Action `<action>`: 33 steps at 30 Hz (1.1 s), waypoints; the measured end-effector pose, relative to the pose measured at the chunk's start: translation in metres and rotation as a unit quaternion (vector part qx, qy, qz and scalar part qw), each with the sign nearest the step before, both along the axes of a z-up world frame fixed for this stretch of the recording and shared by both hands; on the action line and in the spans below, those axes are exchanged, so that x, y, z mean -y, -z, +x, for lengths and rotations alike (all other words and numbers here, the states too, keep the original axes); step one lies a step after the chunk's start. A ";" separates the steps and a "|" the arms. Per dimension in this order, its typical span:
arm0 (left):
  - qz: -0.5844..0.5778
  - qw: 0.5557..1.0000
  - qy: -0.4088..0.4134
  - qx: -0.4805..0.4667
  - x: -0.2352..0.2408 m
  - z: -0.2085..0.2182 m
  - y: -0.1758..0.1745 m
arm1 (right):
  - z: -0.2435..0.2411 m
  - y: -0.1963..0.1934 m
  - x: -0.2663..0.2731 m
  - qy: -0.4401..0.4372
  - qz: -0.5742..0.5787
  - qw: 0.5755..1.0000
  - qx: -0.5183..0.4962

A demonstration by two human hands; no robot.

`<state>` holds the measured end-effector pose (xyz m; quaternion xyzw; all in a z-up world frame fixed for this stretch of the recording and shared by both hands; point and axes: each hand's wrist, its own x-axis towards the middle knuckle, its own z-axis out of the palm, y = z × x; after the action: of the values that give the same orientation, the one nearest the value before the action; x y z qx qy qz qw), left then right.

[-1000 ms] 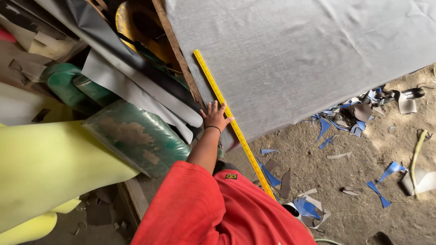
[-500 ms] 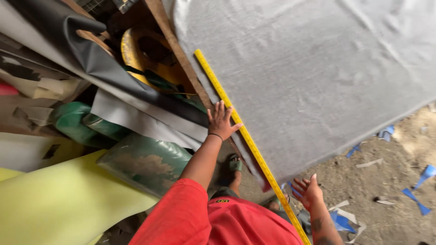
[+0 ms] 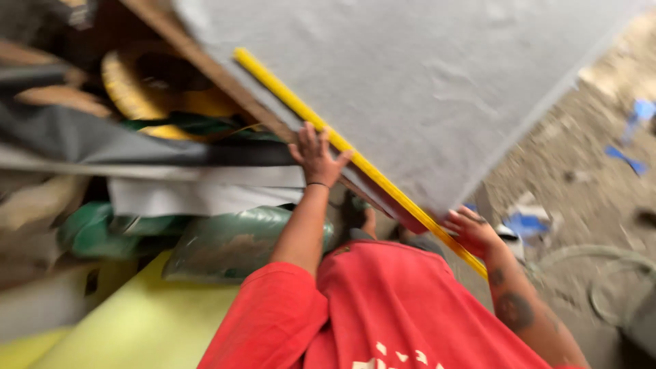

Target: Measuring, marking, and cutting fabric pieces on a workshop table for upholstery work.

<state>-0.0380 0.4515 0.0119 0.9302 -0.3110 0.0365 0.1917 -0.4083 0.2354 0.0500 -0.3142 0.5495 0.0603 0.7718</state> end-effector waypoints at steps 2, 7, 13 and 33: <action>-0.001 1.000 0.021 0.024 0.008 0.002 -0.002 | 0.008 -0.022 -0.001 0.013 -0.015 1.000 0.014; 0.004 1.000 -0.010 0.023 0.006 0.006 -0.005 | 0.046 -0.059 -0.009 -0.004 -0.017 1.000 -0.025; 0.030 0.999 0.011 0.006 0.006 0.005 -0.020 | 0.025 -0.012 -0.010 0.002 -0.022 0.998 -0.051; 0.108 0.989 -0.015 -0.101 0.011 0.005 -0.033 | 0.017 -0.039 -0.003 -0.061 -0.014 0.992 0.112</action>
<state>-0.0325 0.4408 0.0453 0.9488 -0.2785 -0.0888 0.1197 -0.3914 0.2383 0.0893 -0.3629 0.4400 0.0641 0.8189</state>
